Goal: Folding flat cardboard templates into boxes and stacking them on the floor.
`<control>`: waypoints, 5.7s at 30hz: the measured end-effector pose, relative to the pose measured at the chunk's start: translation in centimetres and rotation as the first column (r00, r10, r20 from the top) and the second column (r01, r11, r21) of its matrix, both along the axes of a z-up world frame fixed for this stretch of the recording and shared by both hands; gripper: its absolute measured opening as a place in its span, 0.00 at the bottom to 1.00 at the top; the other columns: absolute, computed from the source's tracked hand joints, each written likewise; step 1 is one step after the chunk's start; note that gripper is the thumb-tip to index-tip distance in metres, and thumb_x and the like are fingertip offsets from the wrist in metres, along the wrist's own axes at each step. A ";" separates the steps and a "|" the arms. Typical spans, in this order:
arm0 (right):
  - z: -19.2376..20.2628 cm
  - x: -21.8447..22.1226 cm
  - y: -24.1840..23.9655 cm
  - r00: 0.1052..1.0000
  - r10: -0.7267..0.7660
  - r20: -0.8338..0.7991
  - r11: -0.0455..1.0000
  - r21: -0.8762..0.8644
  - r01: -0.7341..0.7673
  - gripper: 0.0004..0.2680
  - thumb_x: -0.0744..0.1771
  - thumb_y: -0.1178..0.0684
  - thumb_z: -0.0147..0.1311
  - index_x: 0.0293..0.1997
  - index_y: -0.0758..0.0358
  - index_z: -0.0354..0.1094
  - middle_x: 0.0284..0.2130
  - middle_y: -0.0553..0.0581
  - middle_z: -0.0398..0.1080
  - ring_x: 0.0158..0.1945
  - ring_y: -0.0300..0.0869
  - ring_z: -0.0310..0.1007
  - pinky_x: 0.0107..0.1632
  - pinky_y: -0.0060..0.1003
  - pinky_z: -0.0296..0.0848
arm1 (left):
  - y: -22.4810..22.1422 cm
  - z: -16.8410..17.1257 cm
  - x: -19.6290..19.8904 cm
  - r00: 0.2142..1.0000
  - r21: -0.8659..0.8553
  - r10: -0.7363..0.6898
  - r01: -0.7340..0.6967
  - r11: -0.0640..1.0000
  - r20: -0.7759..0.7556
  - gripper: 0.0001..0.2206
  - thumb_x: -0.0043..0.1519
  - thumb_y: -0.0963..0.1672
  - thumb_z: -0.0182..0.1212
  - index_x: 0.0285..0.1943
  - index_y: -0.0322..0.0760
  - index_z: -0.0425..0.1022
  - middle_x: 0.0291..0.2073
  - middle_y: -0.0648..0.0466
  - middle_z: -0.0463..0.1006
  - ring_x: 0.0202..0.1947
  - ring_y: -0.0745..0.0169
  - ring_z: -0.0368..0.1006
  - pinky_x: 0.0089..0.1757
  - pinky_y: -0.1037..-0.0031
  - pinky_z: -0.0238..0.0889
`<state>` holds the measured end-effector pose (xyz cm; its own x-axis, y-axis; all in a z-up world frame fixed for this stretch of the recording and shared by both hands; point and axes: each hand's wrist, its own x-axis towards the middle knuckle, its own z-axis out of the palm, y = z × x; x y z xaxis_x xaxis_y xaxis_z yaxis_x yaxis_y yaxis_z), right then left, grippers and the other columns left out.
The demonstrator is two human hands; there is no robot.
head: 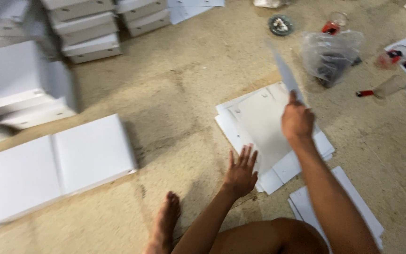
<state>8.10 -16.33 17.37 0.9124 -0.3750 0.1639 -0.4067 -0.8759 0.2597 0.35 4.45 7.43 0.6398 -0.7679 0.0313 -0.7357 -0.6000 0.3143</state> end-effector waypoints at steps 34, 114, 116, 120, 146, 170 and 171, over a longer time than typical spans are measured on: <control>21.3 -11.4 27.6 0.907 0.369 -0.203 -0.473 0.799 0.371 0.22 0.71 0.49 0.41 0.73 0.65 0.42 0.61 0.79 0.60 0.59 0.67 0.68 0.55 0.59 0.73 | 34.9 17.8 -24.9 0.838 -0.812 0.234 -0.540 0.223 -0.493 0.45 0.56 0.42 0.72 0.68 0.33 0.31 0.66 0.32 0.53 0.55 0.40 0.76 0.49 0.59 0.80; -3.8 -23.6 27.2 0.908 0.237 0.347 -0.472 0.857 -0.204 0.16 0.68 0.54 0.49 0.64 0.56 0.58 0.65 0.58 0.57 0.57 0.48 0.66 0.57 0.46 0.76 | 25.1 11.1 -25.2 0.625 -0.477 0.067 -0.656 0.585 -0.778 0.14 0.61 0.37 0.62 0.55 0.21 0.75 0.30 0.42 0.80 0.16 0.65 0.70 0.17 0.77 0.64; -4.0 -23.2 28.4 0.911 0.376 0.171 -0.261 0.963 -0.073 0.26 0.68 0.48 0.44 0.75 0.52 0.36 0.74 0.57 0.43 0.66 0.50 0.62 0.64 0.48 0.67 | 24.9 10.1 -24.1 0.539 -0.357 0.252 -0.775 0.522 -0.804 0.19 0.55 0.36 0.61 0.57 0.30 0.77 0.30 0.47 0.79 0.24 0.64 0.73 0.28 0.77 0.73; -3.4 -23.5 28.8 0.929 0.367 0.055 -0.239 0.970 0.037 0.36 0.64 0.52 0.53 0.76 0.48 0.24 0.76 0.64 0.35 0.72 0.55 0.53 0.67 0.51 0.63 | 24.9 10.9 -21.7 0.426 -0.221 0.295 -0.815 0.535 -0.855 0.17 0.56 0.38 0.59 0.55 0.29 0.78 0.36 0.47 0.80 0.29 0.63 0.75 0.33 0.76 0.74; -5.2 -27.1 29.2 0.971 0.236 -0.031 -0.063 0.997 0.048 0.07 0.66 0.53 0.59 0.43 0.64 0.74 0.40 0.60 0.80 0.47 0.43 0.78 0.43 0.41 0.77 | 28.9 6.0 -20.1 0.179 -0.103 0.205 -0.936 0.337 -0.962 0.17 0.69 0.45 0.55 0.30 0.33 0.83 0.17 0.51 0.75 0.25 0.70 0.66 0.29 0.77 0.60; -4.1 -26.6 31.0 0.946 0.277 0.170 -0.086 0.985 -0.152 0.04 0.60 0.60 0.63 0.32 0.70 0.75 0.43 0.55 0.74 0.31 0.34 0.71 0.30 0.24 0.71 | 27.4 9.1 -19.9 0.164 -0.068 0.333 -0.957 0.281 -0.929 0.13 0.61 0.40 0.61 0.52 0.29 0.82 0.19 0.55 0.79 0.16 0.79 0.57 0.19 0.84 0.49; -3.9 -26.6 31.1 0.946 0.277 0.170 -0.086 0.985 -0.152 0.04 0.60 0.60 0.63 0.32 0.70 0.75 0.43 0.55 0.74 0.31 0.34 0.71 0.30 0.24 0.71 | 27.4 9.2 -19.9 0.163 -0.068 0.332 -0.958 0.280 -0.929 0.13 0.61 0.40 0.61 0.52 0.29 0.82 0.19 0.55 0.79 0.16 0.79 0.57 0.19 0.84 0.49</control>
